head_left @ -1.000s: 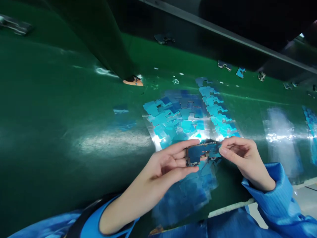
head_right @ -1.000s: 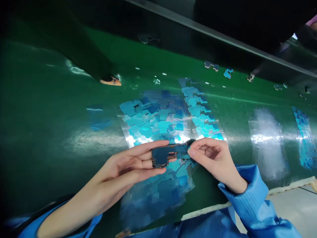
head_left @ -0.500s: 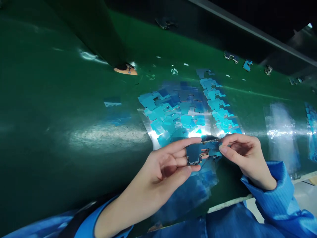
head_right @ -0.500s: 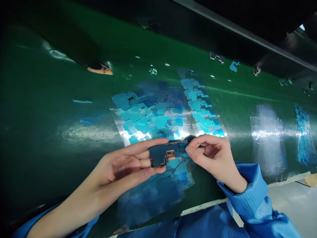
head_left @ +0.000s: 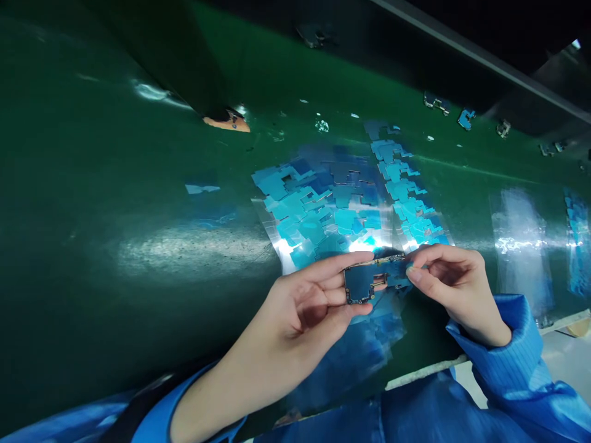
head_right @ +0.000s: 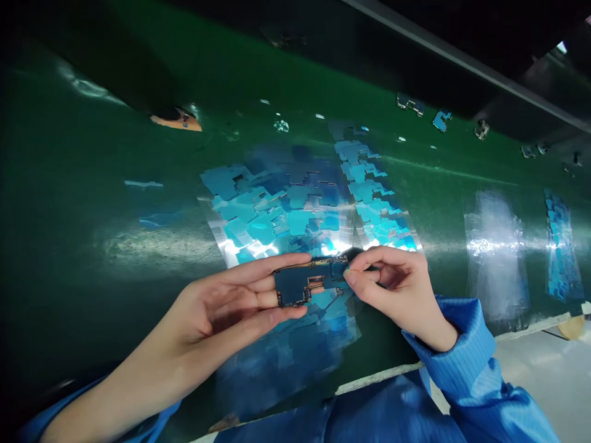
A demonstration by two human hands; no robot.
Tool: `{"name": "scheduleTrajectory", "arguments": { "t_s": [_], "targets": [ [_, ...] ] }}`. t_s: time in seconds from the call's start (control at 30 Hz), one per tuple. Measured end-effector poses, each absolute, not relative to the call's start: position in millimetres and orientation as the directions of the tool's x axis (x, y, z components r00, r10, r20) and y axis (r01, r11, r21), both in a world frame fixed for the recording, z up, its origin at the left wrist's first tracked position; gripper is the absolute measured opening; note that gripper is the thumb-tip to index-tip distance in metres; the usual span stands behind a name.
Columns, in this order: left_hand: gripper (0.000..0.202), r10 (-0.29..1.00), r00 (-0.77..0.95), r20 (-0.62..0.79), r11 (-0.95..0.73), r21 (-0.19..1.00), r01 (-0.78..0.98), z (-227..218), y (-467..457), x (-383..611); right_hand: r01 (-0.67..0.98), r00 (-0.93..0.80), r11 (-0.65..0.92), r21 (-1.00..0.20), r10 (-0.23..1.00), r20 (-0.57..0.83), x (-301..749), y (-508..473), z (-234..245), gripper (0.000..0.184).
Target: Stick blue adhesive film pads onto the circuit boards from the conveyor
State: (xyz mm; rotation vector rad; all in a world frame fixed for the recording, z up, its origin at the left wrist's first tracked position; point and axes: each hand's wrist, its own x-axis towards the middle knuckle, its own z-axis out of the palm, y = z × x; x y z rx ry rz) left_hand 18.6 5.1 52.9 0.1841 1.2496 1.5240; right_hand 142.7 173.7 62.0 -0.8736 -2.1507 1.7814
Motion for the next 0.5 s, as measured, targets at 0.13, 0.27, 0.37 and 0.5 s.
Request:
{"name": "scheduleTrajectory", "arguments": {
  "t_s": [0.13, 0.27, 0.37, 0.5],
  "targets": [
    [0.038, 0.767, -0.403, -0.499, 0.176, 0.768, -0.616, 59.0, 6.8, 19.7, 0.295, -0.804, 0.080, -0.952, 0.560, -0.202, 143.1, 173.3, 62.3, 0.010],
    [0.039, 0.757, -0.425, -0.497, 0.164, 0.774, -0.612, 58.0, 7.4, 21.1, 0.290, -0.800, 0.064, -0.955, 0.563, -0.205, 144.1, 172.6, 63.1, 0.012],
    [0.037, 0.746, -0.439, -0.501, 0.164, 0.777, -0.607, 57.2, 7.4, 21.8, 0.291, -0.801, 0.061, -0.955, 0.561, -0.208, 143.0, 172.7, 63.1, 0.012],
    [0.038, 0.727, -0.459, -0.512, 0.196, 0.794, -0.575, 57.4, 6.9, 21.7, 0.289, -0.802, 0.065, -0.955, 0.562, -0.204, 141.7, 172.2, 62.8, 0.012]
  ]
}}
